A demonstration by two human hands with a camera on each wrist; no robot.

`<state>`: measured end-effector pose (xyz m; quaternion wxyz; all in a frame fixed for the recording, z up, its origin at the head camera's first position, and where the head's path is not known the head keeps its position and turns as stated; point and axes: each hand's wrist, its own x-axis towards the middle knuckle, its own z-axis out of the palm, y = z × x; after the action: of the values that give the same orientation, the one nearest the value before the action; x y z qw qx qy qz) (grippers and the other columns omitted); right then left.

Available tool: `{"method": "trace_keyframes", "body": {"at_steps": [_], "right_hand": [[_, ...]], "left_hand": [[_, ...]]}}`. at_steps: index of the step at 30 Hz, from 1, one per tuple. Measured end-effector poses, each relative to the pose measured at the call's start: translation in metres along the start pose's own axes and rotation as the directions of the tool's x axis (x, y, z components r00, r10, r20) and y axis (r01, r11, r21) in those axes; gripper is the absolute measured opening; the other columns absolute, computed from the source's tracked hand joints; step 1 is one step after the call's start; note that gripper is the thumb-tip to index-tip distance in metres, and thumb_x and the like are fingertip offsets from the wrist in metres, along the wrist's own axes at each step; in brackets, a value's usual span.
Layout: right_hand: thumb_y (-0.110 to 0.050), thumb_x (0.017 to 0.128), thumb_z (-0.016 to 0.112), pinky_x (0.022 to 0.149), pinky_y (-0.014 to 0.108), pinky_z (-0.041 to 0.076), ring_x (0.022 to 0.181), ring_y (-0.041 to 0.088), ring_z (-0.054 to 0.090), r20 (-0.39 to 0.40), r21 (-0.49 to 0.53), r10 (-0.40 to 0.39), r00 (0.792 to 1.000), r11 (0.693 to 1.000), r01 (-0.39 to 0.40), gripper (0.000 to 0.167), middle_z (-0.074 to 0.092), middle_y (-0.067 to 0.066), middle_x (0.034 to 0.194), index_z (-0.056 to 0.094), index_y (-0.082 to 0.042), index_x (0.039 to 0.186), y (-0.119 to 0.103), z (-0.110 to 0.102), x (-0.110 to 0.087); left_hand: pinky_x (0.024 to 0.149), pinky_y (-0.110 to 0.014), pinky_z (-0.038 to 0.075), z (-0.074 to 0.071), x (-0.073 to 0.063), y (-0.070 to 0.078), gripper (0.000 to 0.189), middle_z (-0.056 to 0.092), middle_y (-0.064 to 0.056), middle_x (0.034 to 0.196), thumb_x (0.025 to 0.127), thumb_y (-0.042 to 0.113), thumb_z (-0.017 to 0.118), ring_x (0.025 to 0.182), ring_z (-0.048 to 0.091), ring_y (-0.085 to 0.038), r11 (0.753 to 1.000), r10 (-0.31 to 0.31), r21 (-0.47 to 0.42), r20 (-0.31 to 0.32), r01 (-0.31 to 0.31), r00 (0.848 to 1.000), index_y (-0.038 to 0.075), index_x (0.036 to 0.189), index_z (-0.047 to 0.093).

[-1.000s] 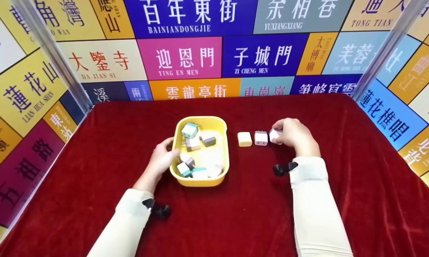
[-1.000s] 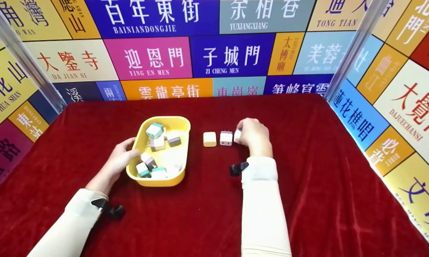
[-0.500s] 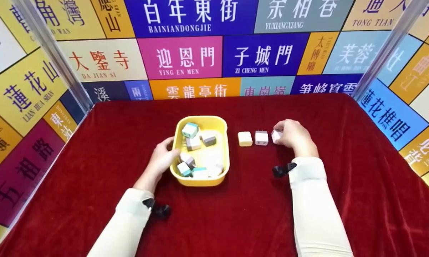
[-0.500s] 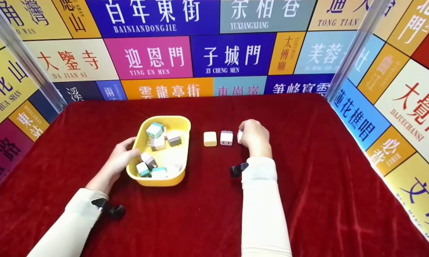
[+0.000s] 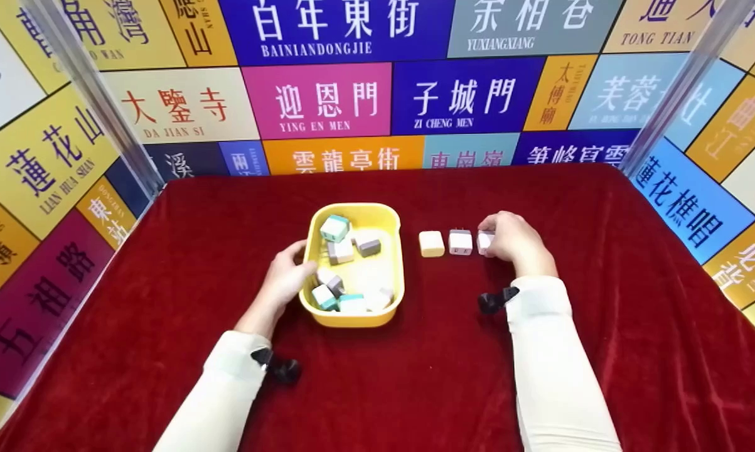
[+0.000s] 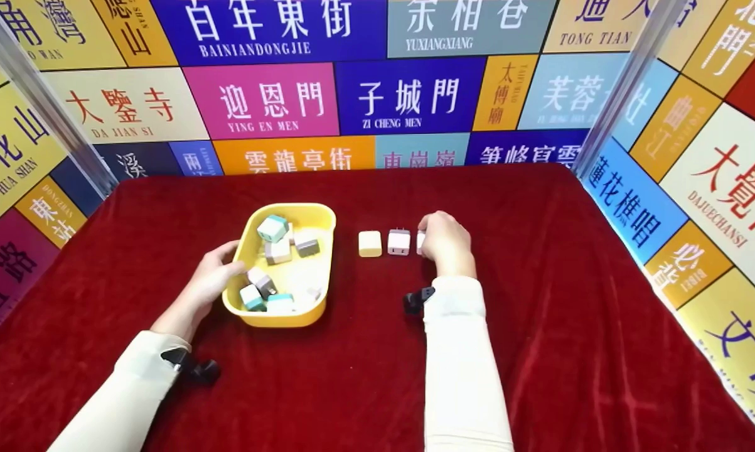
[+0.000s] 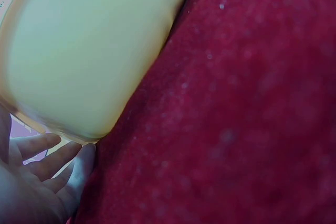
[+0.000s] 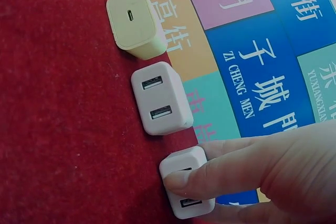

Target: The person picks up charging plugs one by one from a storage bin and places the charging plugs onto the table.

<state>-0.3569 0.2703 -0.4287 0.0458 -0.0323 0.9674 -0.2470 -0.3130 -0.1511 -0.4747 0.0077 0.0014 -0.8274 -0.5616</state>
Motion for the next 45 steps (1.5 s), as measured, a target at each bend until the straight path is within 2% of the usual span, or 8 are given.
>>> {"method": "trace_keyframes", "body": {"at_steps": [13, 21, 27, 31, 38, 45], "right_hand": [[-0.004, 0.083, 0.082, 0.103, 0.054, 0.046, 0.115, 0.039, 0.053, 0.019, 0.043, 0.012, 1.000, 0.999, -0.012, 0.053, 0.061, 0.025, 0.136, 0.069, 0.000, 0.135, -0.002, -0.004, -0.002], [-0.003, 0.083, 0.082, 0.107, 0.055, 0.046, 0.121, 0.039, 0.058, 0.020, 0.033, -0.002, 1.000, 0.999, 0.002, 0.054, 0.066, 0.025, 0.136, 0.069, 0.000, 0.135, -0.009, -0.011, -0.004], [-0.004, 0.090, 0.075, 0.106, 0.056, 0.047, 0.121, 0.039, 0.059, 0.014, 0.032, -0.015, 1.000, 0.999, 0.015, 0.048, 0.066, 0.025, 0.132, 0.068, 0.000, 0.137, -0.021, -0.021, -0.008], [-0.006, 0.092, 0.075, 0.104, 0.056, 0.047, 0.119, 0.040, 0.060, -0.003, 0.028, -0.045, 0.999, 0.999, 0.045, 0.044, 0.067, 0.025, 0.130, 0.068, -0.001, 0.135, -0.030, -0.026, -0.012], [-0.007, 0.090, 0.080, 0.104, 0.055, 0.049, 0.118, 0.039, 0.063, -0.016, 0.028, -0.104, 0.994, 0.994, 0.104, 0.046, 0.069, 0.023, 0.127, 0.070, -0.001, 0.134, -0.051, -0.029, -0.017], [-0.011, 0.091, 0.080, 0.103, 0.053, 0.050, 0.116, 0.036, 0.064, -0.027, -0.025, -0.208, 0.978, 0.978, 0.208, 0.042, 0.070, 0.019, 0.122, 0.073, -0.004, 0.132, -0.075, -0.026, -0.021]], "left_hand": [[0.091, -0.031, 0.052, 0.000, 0.000, -0.001, 0.061, 0.069, -0.020, 0.123, 0.088, 0.004, 0.059, 0.109, 0.061, -0.027, 1.000, 0.003, -0.002, -0.003, -0.003, 1.000, 0.000, 0.149, 0.059], [0.091, -0.032, 0.052, 0.000, -0.001, 0.000, 0.061, 0.068, -0.021, 0.123, 0.088, 0.004, 0.059, 0.109, 0.061, -0.027, 1.000, -0.005, -0.005, -0.001, 0.005, 1.000, 0.001, 0.149, 0.059], [0.093, -0.033, 0.051, 0.000, -0.001, 0.000, 0.061, 0.068, -0.022, 0.124, 0.088, 0.004, 0.059, 0.110, 0.061, -0.028, 1.000, -0.004, -0.006, 0.001, 0.004, 1.000, 0.000, 0.149, 0.059], [0.094, -0.034, 0.051, 0.000, -0.001, 0.000, 0.061, 0.068, -0.022, 0.125, 0.088, 0.004, 0.059, 0.110, 0.061, -0.028, 1.000, -0.006, -0.004, 0.001, 0.006, 1.000, 0.000, 0.149, 0.059], [0.094, -0.033, 0.051, -0.001, 0.000, -0.001, 0.061, 0.068, -0.022, 0.127, 0.089, 0.004, 0.058, 0.111, 0.061, -0.028, 1.000, -0.008, -0.006, 0.005, 0.008, 1.000, 0.000, 0.150, 0.058], [0.092, -0.032, 0.051, -0.001, -0.001, 0.000, 0.060, 0.068, -0.022, 0.127, 0.090, 0.004, 0.058, 0.111, 0.061, -0.028, 1.000, -0.015, -0.012, 0.007, 0.015, 1.000, 0.001, 0.150, 0.058]]}}
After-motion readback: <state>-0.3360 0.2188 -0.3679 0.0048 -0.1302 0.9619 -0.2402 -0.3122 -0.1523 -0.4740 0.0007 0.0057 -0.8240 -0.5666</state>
